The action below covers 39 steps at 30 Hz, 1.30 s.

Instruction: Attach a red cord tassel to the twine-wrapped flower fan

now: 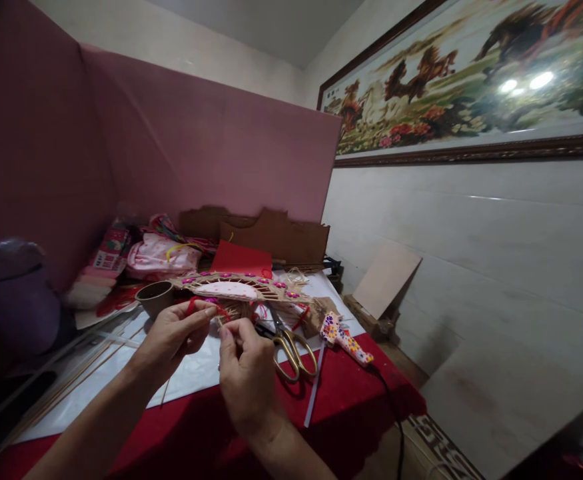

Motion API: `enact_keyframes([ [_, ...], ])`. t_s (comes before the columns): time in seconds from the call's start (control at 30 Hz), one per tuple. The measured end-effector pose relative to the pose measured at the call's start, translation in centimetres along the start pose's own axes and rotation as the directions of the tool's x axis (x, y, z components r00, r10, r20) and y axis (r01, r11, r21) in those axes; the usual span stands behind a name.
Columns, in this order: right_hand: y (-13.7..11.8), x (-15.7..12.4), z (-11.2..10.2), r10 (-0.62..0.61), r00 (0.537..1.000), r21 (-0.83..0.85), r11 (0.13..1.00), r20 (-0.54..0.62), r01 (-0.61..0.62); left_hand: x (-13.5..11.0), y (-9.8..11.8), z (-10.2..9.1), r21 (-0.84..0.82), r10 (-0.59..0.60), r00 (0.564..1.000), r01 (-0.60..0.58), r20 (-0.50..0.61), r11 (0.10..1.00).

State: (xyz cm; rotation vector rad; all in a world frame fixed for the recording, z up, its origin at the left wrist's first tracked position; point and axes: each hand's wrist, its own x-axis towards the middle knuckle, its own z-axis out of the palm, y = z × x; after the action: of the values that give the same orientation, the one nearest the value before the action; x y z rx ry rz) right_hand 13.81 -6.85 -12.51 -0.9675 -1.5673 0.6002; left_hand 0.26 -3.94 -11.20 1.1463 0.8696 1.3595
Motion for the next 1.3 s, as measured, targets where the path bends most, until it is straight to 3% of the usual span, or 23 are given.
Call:
enact_keyframes([
  [0.2, 1.3, 0.9, 1.2, 0.031, 0.998, -0.047, 0.998, -0.056, -0.034, -0.1, 0.0, 0.1, 0.068, 0.017, 1.0, -0.016, -0.02, 0.998],
  [0.4, 1.7, 1.7, 0.8, 0.011, 0.991, -0.071, 0.997, -0.133, -0.021, -0.2, -0.1, 0.1, 0.095, 0.008, 1.0, -0.006, -0.021, 0.995],
  [0.53, 1.6, 1.6, 0.7, -0.021, 0.993, -0.085, 0.996, -0.119, 0.011, -0.2, -0.1, 0.3, 0.141, -0.036, 0.999, 0.038, -0.012, 0.989],
  [0.67, 2.2, 2.6, -1.0, 0.005, 0.983, -0.071, 0.997, -0.186, -0.018, -0.2, 0.1, 0.5, 0.205, -0.072, 0.996, 0.079, -0.042, 0.976],
  [0.87, 3.1, 4.0, -4.6, 0.022, 0.904, -0.032, 0.999, -0.426, -0.039, -0.1, 0.1, 0.1, 0.13, -0.108, 0.993, 0.113, -0.042, 0.985],
  [0.93, 2.5, 3.0, -4.3, 0.03, 0.93, 0.007, 1.0, -0.367, -0.03, -0.1, 0.0, 0.0, 0.129, -0.108, 0.993, 0.113, -0.044, 0.985],
  [1.0, 1.8, 1.5, -3.1, 0.051, 0.985, 0.013, 0.999, -0.165, -0.05, -0.1, -0.1, 0.0, 0.136, -0.101, 0.994, 0.106, -0.043, 0.985],
  [1.07, 1.1, 0.3, -1.6, 0.027, 0.999, -0.005, 1.0, -0.025, -0.027, -0.1, -0.1, 0.0, 0.139, -0.089, 0.995, 0.093, -0.034, 0.986],
  [1.17, 0.8, -0.4, 0.0, 0.018, 1.0, -0.029, 0.999, -0.021, -0.019, -0.1, 0.0, 0.1, 0.154, -0.088, 0.995, 0.093, -0.043, 0.984],
  [1.3, 1.1, 0.1, 0.6, 0.033, 0.999, -0.028, 0.999, -0.03, -0.034, -0.2, 0.3, 0.3, 0.183, -0.079, 0.995, 0.089, -0.061, 0.979],
])
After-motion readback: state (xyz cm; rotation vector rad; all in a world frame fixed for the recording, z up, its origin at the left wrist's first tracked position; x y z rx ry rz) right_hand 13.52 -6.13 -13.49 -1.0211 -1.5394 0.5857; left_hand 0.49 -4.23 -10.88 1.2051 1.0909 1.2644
